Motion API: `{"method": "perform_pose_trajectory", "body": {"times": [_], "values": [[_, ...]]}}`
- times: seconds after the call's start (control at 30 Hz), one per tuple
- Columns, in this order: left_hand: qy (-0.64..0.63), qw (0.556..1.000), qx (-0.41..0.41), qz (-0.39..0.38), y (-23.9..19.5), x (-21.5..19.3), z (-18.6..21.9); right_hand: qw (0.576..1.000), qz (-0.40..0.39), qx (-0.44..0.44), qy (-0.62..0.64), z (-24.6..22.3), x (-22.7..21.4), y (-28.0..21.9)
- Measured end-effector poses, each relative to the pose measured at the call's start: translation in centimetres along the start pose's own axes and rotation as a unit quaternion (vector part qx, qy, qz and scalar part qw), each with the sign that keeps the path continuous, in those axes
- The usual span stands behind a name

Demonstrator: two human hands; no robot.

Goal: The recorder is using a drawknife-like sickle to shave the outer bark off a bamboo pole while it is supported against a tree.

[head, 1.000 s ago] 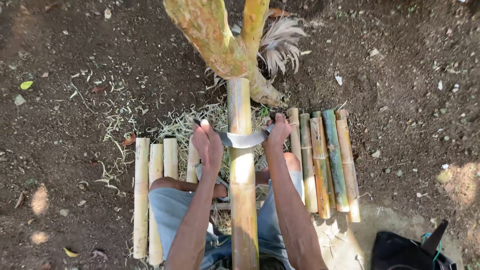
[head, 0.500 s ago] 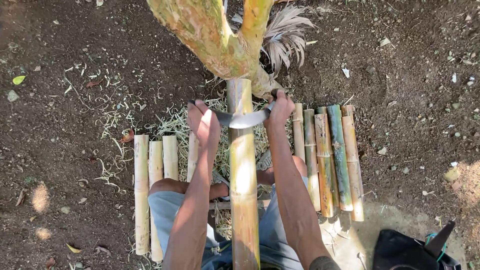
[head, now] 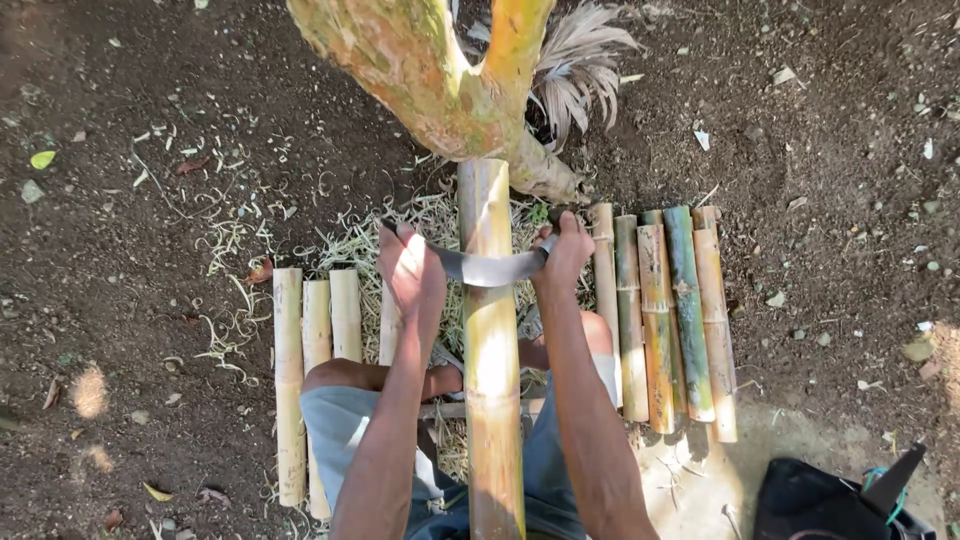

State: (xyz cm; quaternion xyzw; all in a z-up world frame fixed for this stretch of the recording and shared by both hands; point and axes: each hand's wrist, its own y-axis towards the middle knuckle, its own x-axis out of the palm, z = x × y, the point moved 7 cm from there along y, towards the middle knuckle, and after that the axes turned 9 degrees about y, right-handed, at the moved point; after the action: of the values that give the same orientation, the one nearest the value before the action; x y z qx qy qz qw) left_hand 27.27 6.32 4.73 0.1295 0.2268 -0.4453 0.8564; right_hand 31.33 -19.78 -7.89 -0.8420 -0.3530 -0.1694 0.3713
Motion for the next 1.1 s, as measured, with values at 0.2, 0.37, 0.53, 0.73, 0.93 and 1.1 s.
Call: {"method": "perform_pose_trajectory", "body": {"times": [0.2, 0.37, 0.53, 0.73, 0.93, 1.1], "values": [[0.049, 0.998, -0.025, 0.010, 2.3, 0.7, 1.9, 0.999, -0.024, -0.016, -0.015, 0.1, 2.4, 3.4], [0.000, 0.997, -0.078, -0.024, 4.6, 2.6, 2.4, 0.999, -0.038, -0.009, -0.001, 0.5, 5.6, 6.4], [0.017, 1.000, -0.019, 0.017, 6.8, 3.3, 4.2, 0.999, -0.040, -0.002, 0.024, 1.0, 7.8, 9.2], [-0.008, 0.999, 0.035, 0.040, 8.3, 5.1, 3.8, 0.996, -0.064, -0.054, 0.027, 0.3, 10.6, 12.3], [-0.017, 0.998, -0.052, 0.017, 7.7, 4.2, 3.5, 0.992, -0.105, -0.058, -0.048, -0.4, 11.3, 10.7], [-0.016, 1.000, 0.015, 0.013, 5.8, 4.2, 0.4, 0.994, -0.055, -0.090, -0.041, -1.3, 6.8, 6.9]]}}
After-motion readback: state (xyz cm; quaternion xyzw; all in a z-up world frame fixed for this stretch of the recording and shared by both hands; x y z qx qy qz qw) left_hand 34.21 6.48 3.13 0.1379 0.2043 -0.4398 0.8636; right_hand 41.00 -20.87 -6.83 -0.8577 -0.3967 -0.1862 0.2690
